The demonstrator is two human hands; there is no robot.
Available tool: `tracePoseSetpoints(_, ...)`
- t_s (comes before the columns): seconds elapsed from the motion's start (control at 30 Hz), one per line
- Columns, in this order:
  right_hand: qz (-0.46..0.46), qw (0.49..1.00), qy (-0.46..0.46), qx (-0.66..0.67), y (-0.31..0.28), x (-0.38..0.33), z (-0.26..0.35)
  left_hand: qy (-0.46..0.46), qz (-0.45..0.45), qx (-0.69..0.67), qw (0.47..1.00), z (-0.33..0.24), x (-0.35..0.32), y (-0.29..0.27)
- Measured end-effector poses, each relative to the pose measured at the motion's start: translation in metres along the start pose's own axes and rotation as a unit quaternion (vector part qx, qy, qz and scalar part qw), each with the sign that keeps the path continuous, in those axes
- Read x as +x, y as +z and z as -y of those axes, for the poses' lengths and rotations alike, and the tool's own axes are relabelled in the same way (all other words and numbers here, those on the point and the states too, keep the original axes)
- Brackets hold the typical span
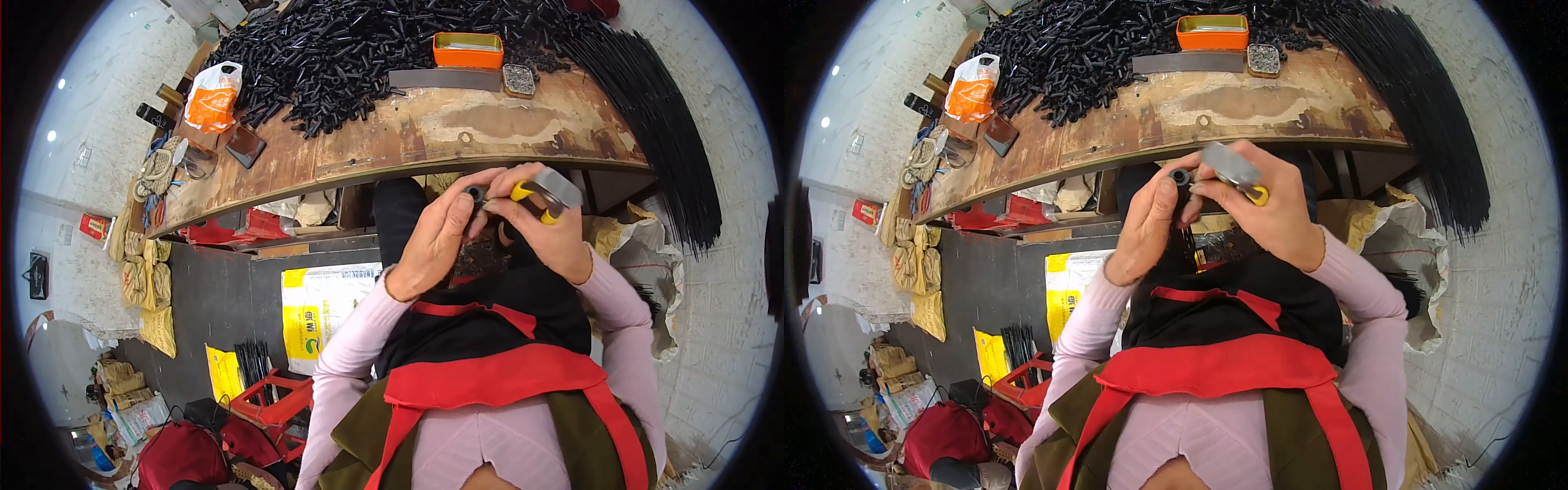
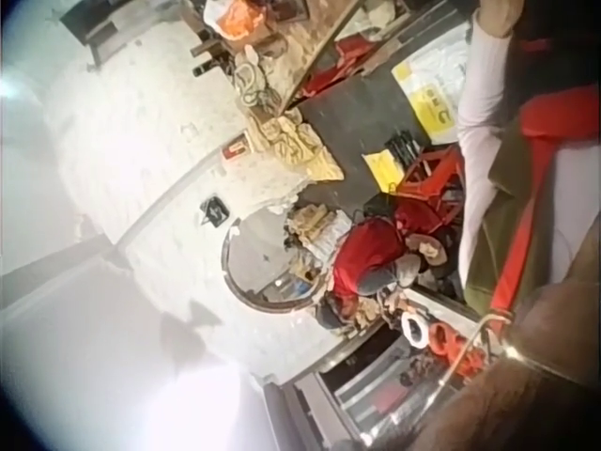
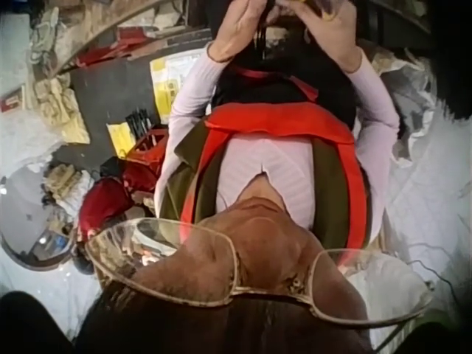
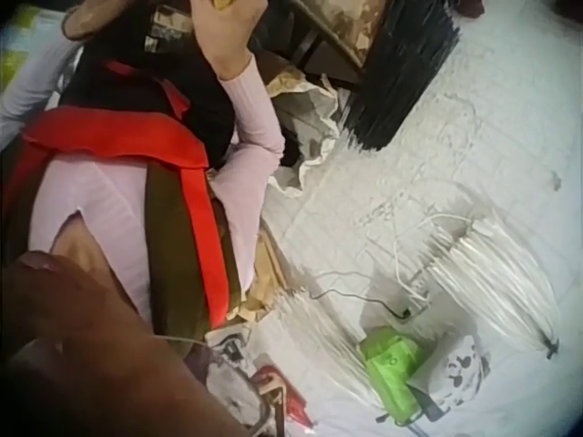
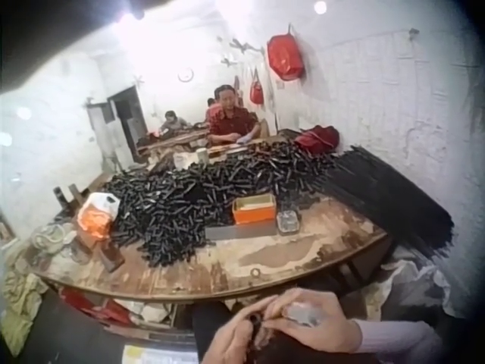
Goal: Assembling bundles of black wires into plastic base components using pliers.
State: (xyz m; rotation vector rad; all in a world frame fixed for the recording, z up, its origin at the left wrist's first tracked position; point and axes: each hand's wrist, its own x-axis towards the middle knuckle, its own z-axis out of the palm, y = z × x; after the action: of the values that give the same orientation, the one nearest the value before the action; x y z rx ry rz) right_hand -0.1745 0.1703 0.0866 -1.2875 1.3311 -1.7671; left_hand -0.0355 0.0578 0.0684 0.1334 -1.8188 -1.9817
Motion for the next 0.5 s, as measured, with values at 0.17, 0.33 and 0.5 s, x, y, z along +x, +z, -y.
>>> tracePoseSetpoints(0.17,-0.011,0.966,-0.068,-0.247,-0.005,0.025,0.01,-0.001,0.0,-0.018,1.0,0.0,0.002,-0.009)
tracePoseSetpoints(0.33,0.122,0.946,0.234,-0.189,-0.029,-0.005,0.038,0.02,-0.018,-0.056,0.998,0.008,0.009,-0.029)
tracePoseSetpoints(0.5,0.194,0.903,0.262,-0.28,-0.029,-0.008,0.053,-0.022,-0.015,0.015,1.0,0.003,0.007,-0.009)
